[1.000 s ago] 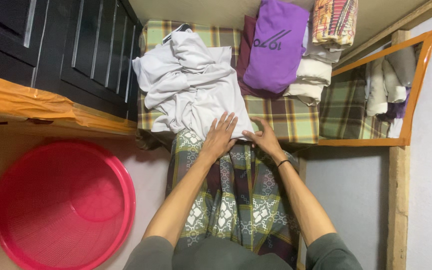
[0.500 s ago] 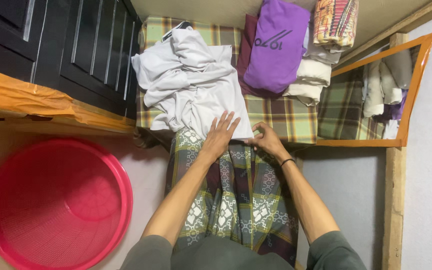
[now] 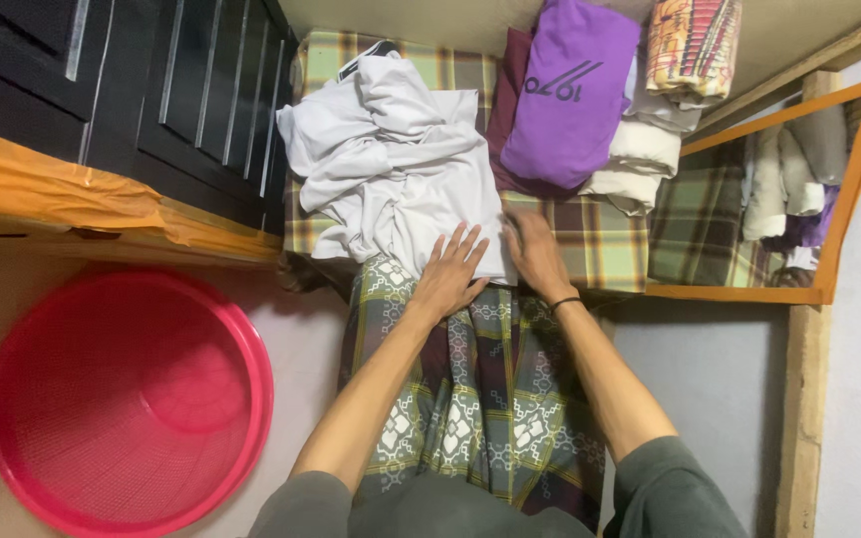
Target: The person folds a purple t-shirt on a plaid-covered surface, then picks up a white t-shirt and begins folding it. The folded purple shirt is placed on a stack of other folded clothes.
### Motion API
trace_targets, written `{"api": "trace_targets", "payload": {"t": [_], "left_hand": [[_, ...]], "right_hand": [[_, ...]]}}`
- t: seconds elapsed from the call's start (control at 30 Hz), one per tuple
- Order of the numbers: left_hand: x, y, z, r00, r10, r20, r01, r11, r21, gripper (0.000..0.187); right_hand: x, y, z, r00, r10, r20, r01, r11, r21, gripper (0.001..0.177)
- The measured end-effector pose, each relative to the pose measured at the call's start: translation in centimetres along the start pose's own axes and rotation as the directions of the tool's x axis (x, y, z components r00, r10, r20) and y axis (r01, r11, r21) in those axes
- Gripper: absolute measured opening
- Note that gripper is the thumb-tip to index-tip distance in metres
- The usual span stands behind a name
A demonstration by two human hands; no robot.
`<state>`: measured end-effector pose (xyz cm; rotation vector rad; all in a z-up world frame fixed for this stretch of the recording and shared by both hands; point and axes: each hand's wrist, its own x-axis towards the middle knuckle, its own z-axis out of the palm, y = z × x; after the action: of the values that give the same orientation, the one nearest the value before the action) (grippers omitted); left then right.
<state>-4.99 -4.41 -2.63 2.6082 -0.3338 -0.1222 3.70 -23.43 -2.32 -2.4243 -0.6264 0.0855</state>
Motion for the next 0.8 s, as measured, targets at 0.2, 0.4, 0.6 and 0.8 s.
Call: {"api": "trace_targets", "payload": {"t": [0.2, 0.4, 0.6, 0.8], "left_hand": [[0.1, -0.2, 0.5, 0.998, -0.047, 0.038, 0.048, 0.999, -0.018, 0.071], [0.2, -1.2, 1.7, 0.999, -0.027, -0.026, 0.026, 0.999, -0.022, 0.053], [1.7, -3.4, 1.2, 0.980, -0.186, -0.063, 0.194, 0.965, 0.174, 0.067], [2.2, -4.6, 0.5, 0.982, -0.164, -0.095, 0.176, 0.976, 0.132, 0.076]], "right_hand": [[2.2, -0.9, 1.7, 0.969, -0.153, 0.192, 0.210, 0.923, -0.324, 0.057], [1.9, 0.2, 2.5, 0.964, -0.076, 0.256, 0.183, 0.885, -0.427, 0.058], [1.7, -0.2, 2.2, 0.963, -0.040, 0.267, 0.144, 0.912, -0.384, 0.058], [1.5, -0.5, 2.0, 0.968, -0.065, 0.241, 0.159, 0.905, -0.395, 0.057]]}}
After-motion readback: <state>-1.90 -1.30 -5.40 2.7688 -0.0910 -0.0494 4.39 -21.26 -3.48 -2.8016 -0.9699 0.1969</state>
